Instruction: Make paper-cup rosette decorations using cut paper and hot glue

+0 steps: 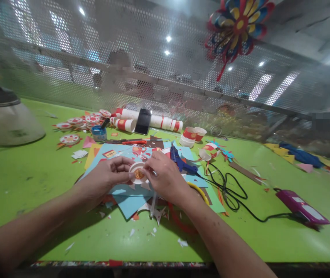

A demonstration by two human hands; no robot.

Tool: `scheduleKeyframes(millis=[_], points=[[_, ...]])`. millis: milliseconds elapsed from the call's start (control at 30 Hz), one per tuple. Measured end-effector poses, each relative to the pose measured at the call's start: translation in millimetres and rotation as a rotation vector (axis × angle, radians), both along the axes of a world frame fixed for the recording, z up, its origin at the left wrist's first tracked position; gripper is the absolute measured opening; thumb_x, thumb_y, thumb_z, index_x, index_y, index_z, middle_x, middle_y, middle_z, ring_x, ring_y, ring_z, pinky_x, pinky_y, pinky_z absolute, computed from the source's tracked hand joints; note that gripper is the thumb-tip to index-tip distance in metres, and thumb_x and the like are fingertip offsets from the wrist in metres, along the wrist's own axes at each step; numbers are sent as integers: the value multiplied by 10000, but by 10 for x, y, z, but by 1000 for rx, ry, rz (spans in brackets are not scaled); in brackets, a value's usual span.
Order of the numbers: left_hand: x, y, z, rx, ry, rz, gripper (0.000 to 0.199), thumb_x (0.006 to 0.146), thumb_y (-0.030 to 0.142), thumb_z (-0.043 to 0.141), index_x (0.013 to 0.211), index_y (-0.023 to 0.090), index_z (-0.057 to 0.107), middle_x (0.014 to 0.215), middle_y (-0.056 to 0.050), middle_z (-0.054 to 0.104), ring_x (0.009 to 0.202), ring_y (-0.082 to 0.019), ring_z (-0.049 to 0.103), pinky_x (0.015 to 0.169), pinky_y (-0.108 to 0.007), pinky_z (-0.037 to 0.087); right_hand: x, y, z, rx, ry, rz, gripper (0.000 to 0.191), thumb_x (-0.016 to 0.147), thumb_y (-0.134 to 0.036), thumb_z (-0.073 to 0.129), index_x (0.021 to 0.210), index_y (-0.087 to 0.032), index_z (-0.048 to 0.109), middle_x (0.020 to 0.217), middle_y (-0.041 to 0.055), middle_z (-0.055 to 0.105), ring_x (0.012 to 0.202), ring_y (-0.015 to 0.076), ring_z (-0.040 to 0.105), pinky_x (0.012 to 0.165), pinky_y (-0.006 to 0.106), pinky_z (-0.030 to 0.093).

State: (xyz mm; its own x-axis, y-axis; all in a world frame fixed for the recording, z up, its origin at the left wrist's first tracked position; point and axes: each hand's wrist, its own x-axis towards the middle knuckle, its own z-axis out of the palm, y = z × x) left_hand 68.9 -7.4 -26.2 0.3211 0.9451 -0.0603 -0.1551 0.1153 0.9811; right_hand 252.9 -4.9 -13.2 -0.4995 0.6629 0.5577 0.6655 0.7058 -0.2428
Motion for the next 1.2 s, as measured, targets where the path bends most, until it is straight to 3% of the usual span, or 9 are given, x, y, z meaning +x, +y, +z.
scheduleKeyframes(millis=[267, 1000, 1200], points=[[-1, 56, -91, 13, 9, 21, 260, 598, 80, 659, 845, 147, 611, 668, 5, 656, 604, -148, 601, 610, -290, 468, -46, -4, -43, -6, -29, -28, 154, 875, -123, 588, 723, -132, 606, 726, 31, 497, 700, 170, 472, 623, 284, 358], [31, 45, -62, 4, 25, 41, 243, 606, 160, 741, 794, 155, 587, 665, -3, 658, 568, -139, 596, 563, -269, 469, -73, -37, -69, 30, -105, -66, 198, 896, -134, 526, 702, -154, 562, 729, 33, 503, 687, 168, 479, 601, 279, 362], [22, 49, -83, -22, -13, 44, 242, 597, 159, 762, 781, 154, 605, 673, -5, 653, 581, -140, 599, 584, -284, 498, -78, -60, -42, 24, 21, -82, 177, 882, -164, 590, 708, -170, 556, 718, 19, 527, 656, 148, 479, 605, 270, 383]])
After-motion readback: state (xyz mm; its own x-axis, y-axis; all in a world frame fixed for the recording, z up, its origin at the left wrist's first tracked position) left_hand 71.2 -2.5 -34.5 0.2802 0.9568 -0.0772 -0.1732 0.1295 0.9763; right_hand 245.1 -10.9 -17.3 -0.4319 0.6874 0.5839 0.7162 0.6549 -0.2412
